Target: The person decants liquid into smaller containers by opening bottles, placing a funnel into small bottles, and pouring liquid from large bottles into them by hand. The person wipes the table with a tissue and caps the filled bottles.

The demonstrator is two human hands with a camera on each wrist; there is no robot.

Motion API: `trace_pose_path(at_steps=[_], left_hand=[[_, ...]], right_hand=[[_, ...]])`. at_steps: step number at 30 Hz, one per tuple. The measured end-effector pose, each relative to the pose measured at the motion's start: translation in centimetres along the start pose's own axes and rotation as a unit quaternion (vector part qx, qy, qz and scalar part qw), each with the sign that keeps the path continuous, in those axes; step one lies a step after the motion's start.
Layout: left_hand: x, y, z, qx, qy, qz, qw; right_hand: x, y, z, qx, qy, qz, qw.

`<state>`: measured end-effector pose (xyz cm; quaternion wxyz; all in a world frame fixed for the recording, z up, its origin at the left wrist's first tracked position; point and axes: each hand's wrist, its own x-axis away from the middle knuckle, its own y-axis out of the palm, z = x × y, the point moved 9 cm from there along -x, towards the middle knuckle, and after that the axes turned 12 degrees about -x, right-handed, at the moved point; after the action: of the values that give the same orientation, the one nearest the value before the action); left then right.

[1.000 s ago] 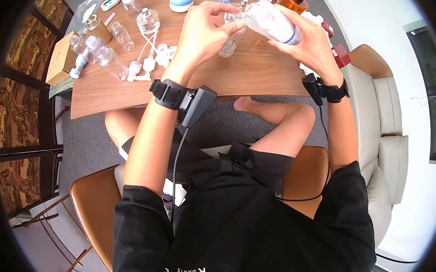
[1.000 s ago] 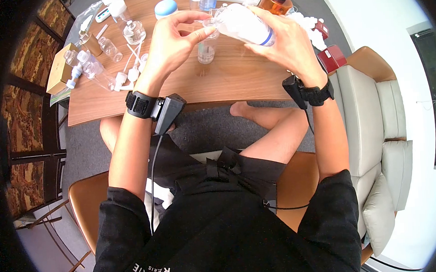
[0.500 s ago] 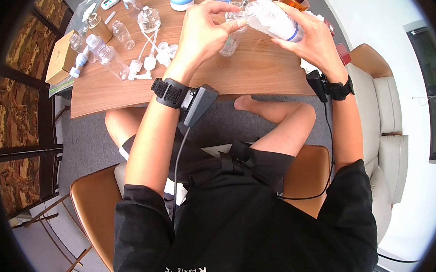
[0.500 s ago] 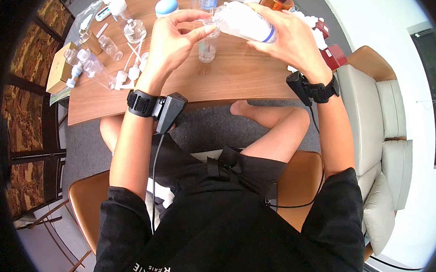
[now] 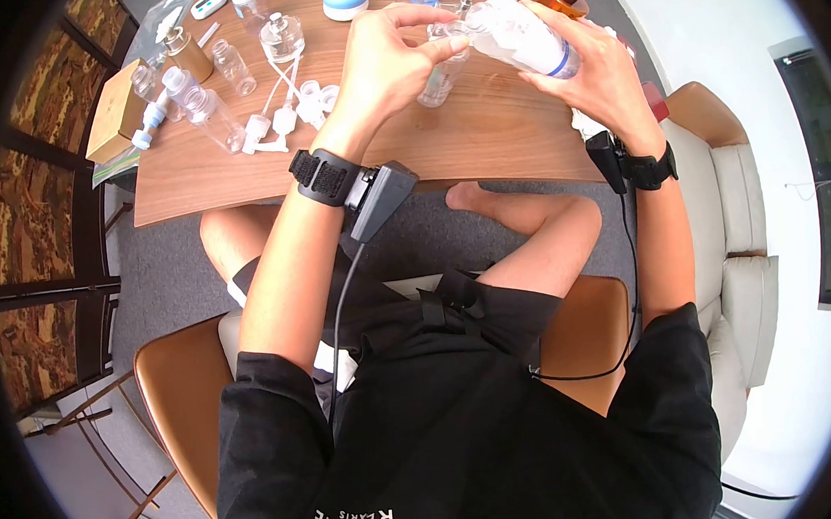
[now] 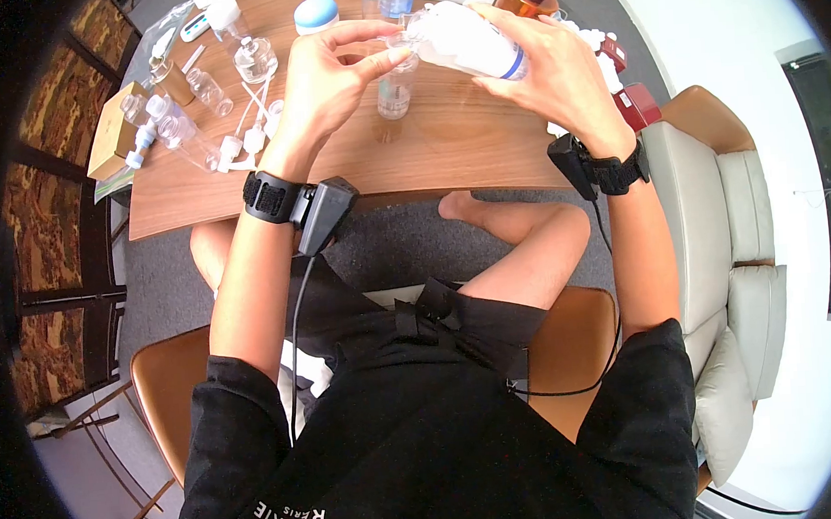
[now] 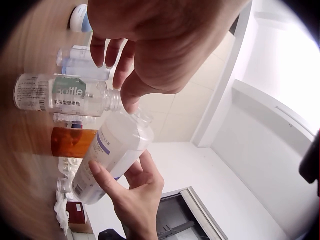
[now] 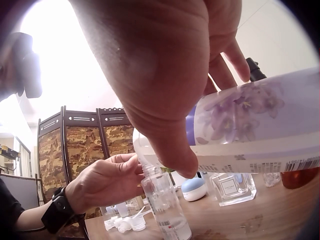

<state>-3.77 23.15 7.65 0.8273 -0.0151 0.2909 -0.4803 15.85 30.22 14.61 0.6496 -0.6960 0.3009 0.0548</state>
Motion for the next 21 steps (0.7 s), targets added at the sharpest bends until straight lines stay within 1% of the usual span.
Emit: trace_pose_path(at_steps=[1,3,5,7,9,14,21], left_hand=[[-0.04,0.13,-0.27,0.0,0.0,0.0,1.0],[-0.16,0.12,-0.26,0.007,0.031,0.013,0.999],[-0.1,0.14,-0.23,0.006,0.023,0.01,1.0],[-0.05,0.12,-0.19,0.005,0.016,0.007,1.0],[-0.01,0.24,-0.4,0.013,-0.005,-0.001,1.0],[-0.07,0.34,-0.66,0.013,0.0,-0.003,1.0],[-0.06,0.32,-0.7,0.029,0.004,0.004,1.0]], right_hand=[[0.04,0.0,-0.09,0.006,-0.008,0.0,1.0],[-0.03,-0.1,-0.21,0.007,0.003,-0.006,1.0],[-0.12,-0.12,-0.2,0.008,0.013,-0.012,1.0],[-0.17,-0.21,-0.45,0.008,0.001,-0.008,1.0],[-0.17,-0.13,-0.15,0.006,0.009,-0.01,1.0],[-0.17,-0.12,-0.05,-0.002,0.015,-0.013,1.0],[-0.22,-0.04,-0.02,0.006,-0.007,-0.009,1.0]])
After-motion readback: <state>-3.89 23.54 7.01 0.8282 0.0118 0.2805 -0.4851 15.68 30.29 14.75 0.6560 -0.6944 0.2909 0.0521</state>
